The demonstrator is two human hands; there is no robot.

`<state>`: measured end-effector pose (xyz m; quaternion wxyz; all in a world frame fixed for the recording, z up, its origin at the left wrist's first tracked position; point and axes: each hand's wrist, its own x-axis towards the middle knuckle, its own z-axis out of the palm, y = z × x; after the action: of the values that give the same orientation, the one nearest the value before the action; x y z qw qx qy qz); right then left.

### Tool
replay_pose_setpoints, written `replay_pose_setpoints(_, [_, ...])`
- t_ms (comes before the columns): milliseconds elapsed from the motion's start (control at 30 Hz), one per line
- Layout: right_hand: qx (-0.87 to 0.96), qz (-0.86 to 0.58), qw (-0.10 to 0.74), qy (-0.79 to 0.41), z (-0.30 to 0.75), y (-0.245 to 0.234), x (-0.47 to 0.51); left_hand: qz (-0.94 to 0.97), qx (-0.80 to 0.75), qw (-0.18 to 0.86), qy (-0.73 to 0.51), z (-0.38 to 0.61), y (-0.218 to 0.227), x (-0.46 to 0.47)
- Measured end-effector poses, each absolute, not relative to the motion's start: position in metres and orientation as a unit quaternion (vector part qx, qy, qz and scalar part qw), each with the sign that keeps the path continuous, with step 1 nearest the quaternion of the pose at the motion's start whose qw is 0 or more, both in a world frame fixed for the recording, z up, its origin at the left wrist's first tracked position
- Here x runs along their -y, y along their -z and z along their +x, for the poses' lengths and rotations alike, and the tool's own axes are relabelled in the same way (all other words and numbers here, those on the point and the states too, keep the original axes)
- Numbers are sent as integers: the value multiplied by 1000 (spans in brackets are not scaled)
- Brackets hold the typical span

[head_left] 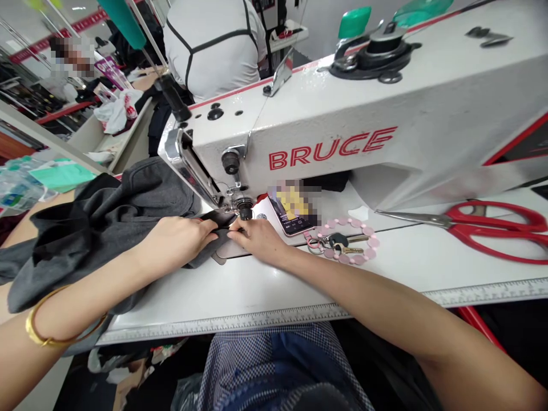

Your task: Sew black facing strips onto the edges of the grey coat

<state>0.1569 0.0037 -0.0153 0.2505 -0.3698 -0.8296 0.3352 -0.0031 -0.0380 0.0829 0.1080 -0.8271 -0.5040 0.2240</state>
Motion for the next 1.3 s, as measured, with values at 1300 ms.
replay_pose_setpoints(1300, [905, -362, 122, -187, 161, 13, 1, -949, 286, 105, -75, -25, -48, -11])
